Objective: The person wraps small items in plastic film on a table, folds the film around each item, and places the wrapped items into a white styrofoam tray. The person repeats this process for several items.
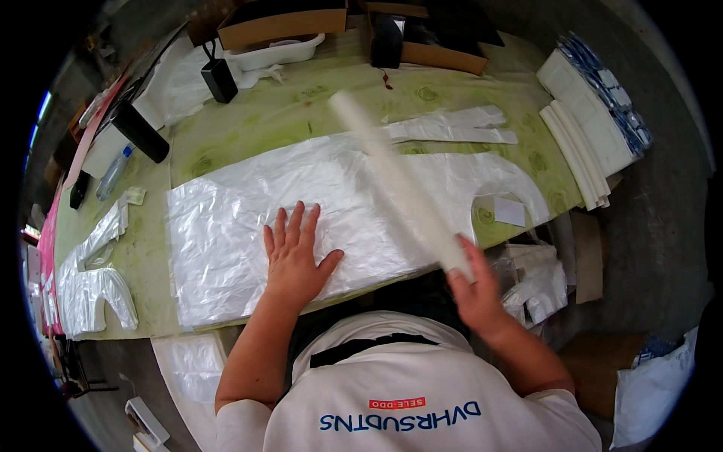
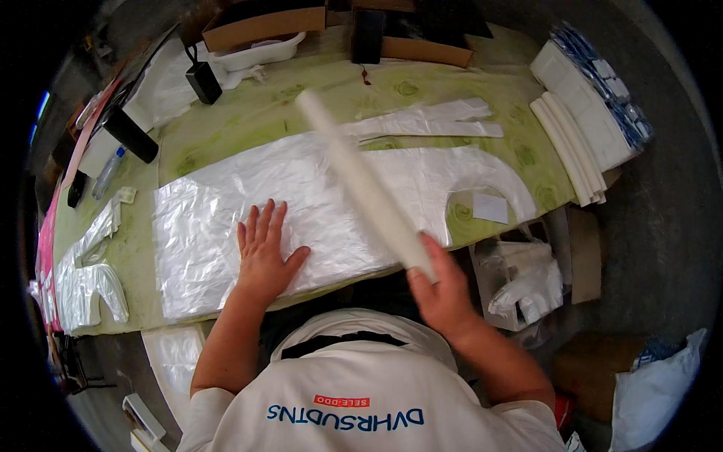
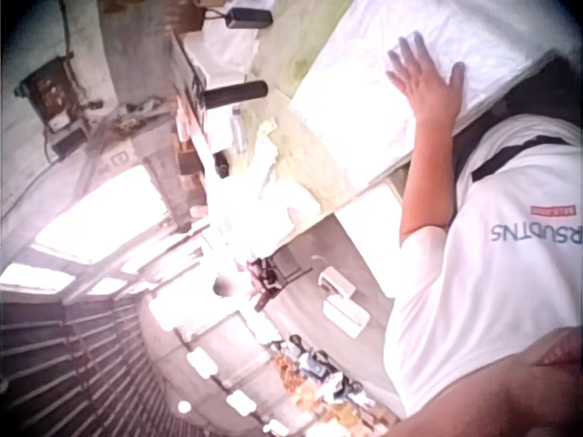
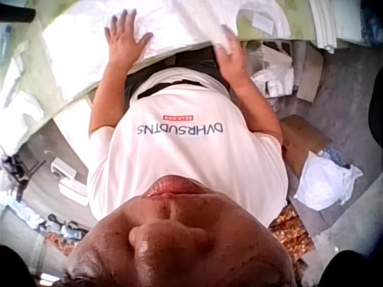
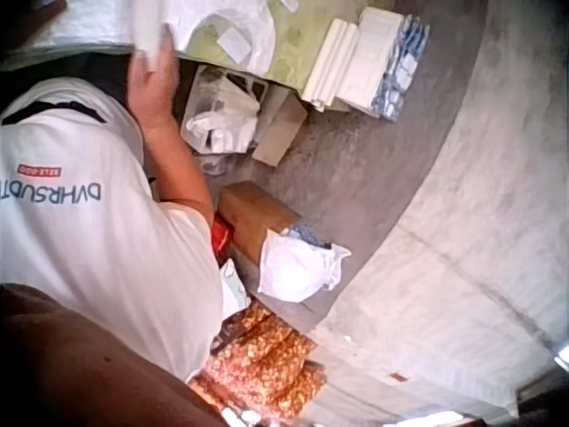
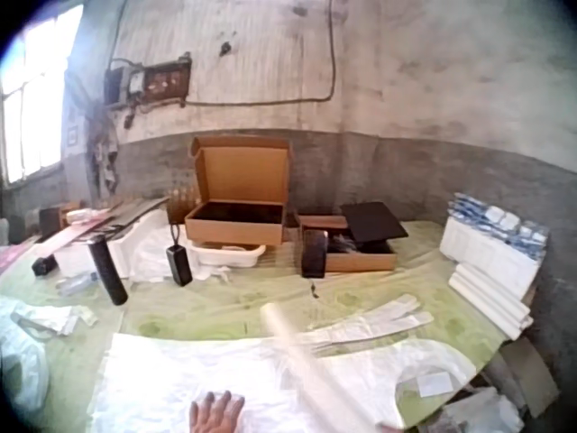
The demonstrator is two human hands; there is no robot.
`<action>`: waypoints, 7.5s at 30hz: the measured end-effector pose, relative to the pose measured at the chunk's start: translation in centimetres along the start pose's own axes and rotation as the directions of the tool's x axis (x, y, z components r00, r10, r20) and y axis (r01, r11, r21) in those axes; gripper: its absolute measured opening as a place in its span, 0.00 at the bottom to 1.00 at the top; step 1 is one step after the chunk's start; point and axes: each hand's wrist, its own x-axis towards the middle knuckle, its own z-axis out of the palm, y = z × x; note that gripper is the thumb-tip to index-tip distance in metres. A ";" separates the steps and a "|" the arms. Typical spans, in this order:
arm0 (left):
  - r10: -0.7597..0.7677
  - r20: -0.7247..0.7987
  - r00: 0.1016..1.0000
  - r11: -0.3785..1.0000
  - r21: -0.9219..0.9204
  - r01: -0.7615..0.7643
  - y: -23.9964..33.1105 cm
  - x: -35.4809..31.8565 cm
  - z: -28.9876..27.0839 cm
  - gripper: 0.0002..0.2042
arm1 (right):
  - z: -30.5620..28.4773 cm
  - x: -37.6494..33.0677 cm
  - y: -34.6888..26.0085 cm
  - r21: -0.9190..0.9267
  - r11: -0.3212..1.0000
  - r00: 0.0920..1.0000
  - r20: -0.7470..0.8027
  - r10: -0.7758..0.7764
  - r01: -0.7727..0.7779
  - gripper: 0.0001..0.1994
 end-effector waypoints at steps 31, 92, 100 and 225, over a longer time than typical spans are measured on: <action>-0.033 0.098 0.995 0.995 0.101 0.023 0.5 0.2 -0.6 0.40 | -0.5 37.7 7.9 -0.703 0.537 0.807 0.088 -0.585 0.466 0.03; 0.059 -0.019 0.998 0.966 0.254 -0.052 -7.1 5.1 -5.3 0.37 | 3.8 -3.9 -1.2 0.077 0.996 0.961 0.275 0.028 -0.051 0.32; -0.035 0.058 0.998 0.962 0.271 0.018 -6.3 -3.0 -6.5 0.40 | 5.0 -3.6 -0.9 0.139 0.990 0.975 0.212 -0.068 0.039 0.32; 0.286 -0.050 0.957 0.946 -0.141 -0.290 3.6 2.2 -0.7 0.24 | 6.3 6.9 0.9 -0.347 0.836 0.901 0.078 -0.426 0.425 0.23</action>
